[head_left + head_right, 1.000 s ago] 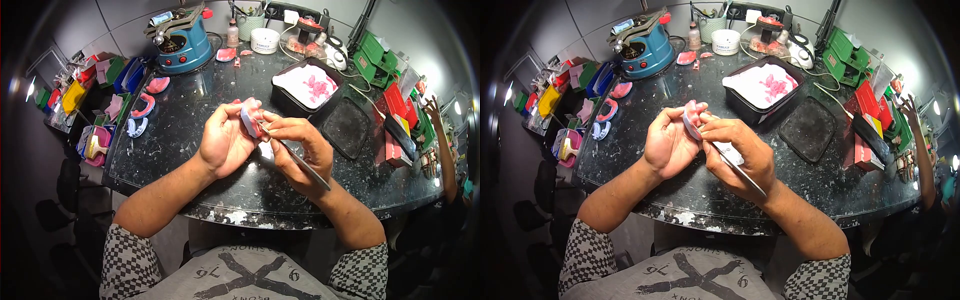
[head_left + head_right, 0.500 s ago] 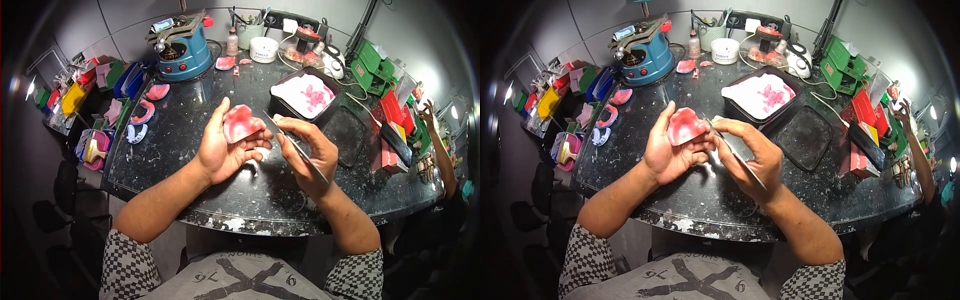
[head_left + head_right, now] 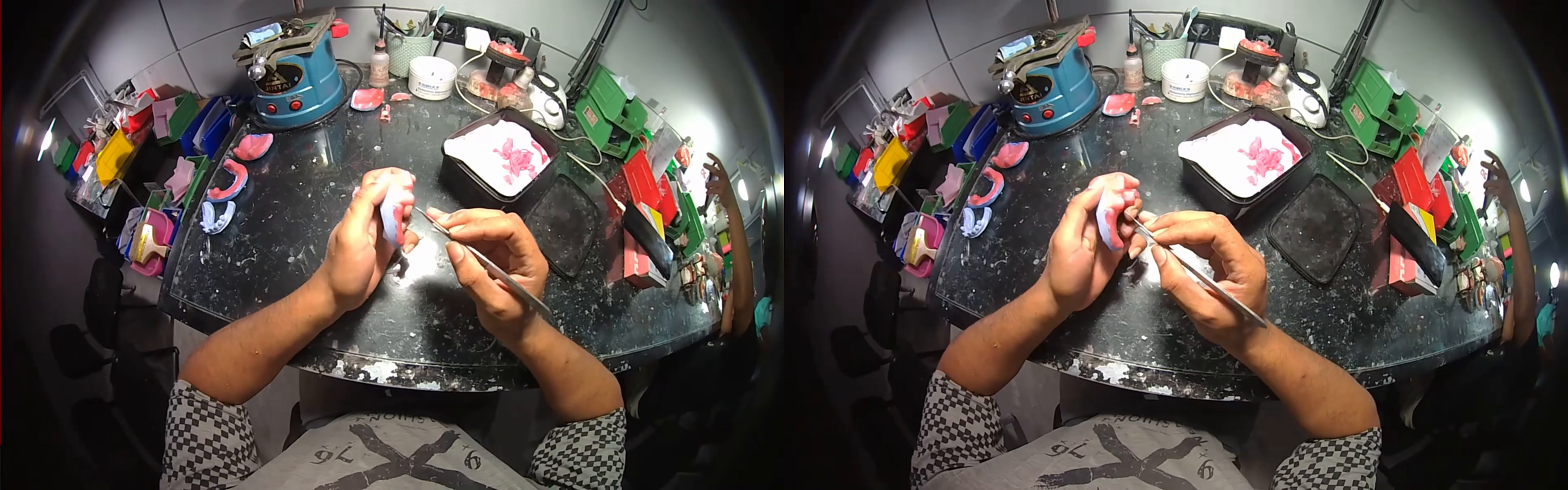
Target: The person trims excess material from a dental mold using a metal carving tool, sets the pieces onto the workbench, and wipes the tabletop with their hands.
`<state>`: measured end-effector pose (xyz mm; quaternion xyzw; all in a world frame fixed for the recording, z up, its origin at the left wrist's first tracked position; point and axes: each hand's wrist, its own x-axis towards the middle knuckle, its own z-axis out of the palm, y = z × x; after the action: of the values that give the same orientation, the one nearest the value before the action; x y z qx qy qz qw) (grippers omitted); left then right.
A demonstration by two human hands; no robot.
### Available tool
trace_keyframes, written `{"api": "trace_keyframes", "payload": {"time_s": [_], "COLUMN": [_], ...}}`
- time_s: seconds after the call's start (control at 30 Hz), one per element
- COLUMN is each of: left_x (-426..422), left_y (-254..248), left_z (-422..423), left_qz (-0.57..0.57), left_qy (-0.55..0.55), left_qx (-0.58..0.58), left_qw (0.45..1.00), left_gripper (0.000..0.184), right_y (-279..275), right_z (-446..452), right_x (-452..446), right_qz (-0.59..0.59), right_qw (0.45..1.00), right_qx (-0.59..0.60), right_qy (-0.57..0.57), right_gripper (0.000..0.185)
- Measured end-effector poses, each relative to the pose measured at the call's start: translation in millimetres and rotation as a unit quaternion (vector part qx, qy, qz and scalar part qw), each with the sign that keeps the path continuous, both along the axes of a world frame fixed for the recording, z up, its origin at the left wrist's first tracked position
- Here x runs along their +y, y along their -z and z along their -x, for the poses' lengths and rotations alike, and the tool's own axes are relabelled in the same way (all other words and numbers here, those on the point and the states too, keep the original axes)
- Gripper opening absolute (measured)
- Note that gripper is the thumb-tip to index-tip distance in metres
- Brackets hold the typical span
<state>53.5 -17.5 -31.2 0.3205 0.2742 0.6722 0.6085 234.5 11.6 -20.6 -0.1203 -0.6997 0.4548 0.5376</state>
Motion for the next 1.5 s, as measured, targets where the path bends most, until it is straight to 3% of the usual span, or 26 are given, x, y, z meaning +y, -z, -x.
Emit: {"api": "trace_keyframes", "payload": {"time_s": [0.07, 0.1, 0.23, 0.37, 0.43, 0.93, 1.5], "left_x": [-2.1, -2.3, -4.3, -3.7, -3.8, -4.0, -0.9], "left_y": [-1.2, 0.7, 1.2, 3.5, 1.6, 1.2, 11.3], "left_z": [-4.5, -3.1, -6.0, -3.5, -6.1, -9.4, -8.8], "left_qz": [-0.020, -0.041, -0.042, -0.044, -0.039, -0.070, -0.055], "left_qy": [0.021, 0.050, 0.050, 0.057, 0.030, -0.027, 0.000], "left_qx": [0.025, 0.014, 0.058, 0.094, 0.094, 0.157, 0.078], "left_qw": [0.999, 0.998, 0.996, 0.993, 0.994, 0.985, 0.995], "left_gripper": [0.038, 0.046, 0.049, 0.041, 0.050, 0.051, 0.052], "right_y": [-2.7, -4.1, -5.6, -3.8, -2.9, -1.8, 1.6], "right_z": [1.6, 0.8, -0.3, -1.2, -1.3, 0.2, 2.9], "right_x": [-1.7, -3.1, -5.4, -4.5, -2.7, -1.6, -3.1], "right_qz": [0.015, 0.016, 0.022, 0.023, 0.016, -0.016, 0.010], "right_qw": [0.997, 0.997, 0.998, 0.998, 0.999, 0.999, 1.000], "right_qx": [0.044, 0.043, 0.031, 0.029, 0.029, 0.025, 0.022], "right_qy": [-0.060, -0.060, -0.044, -0.043, -0.042, -0.027, -0.019], "right_gripper": [0.019, 0.019, 0.019, 0.018, 0.018, 0.018, 0.016]}}
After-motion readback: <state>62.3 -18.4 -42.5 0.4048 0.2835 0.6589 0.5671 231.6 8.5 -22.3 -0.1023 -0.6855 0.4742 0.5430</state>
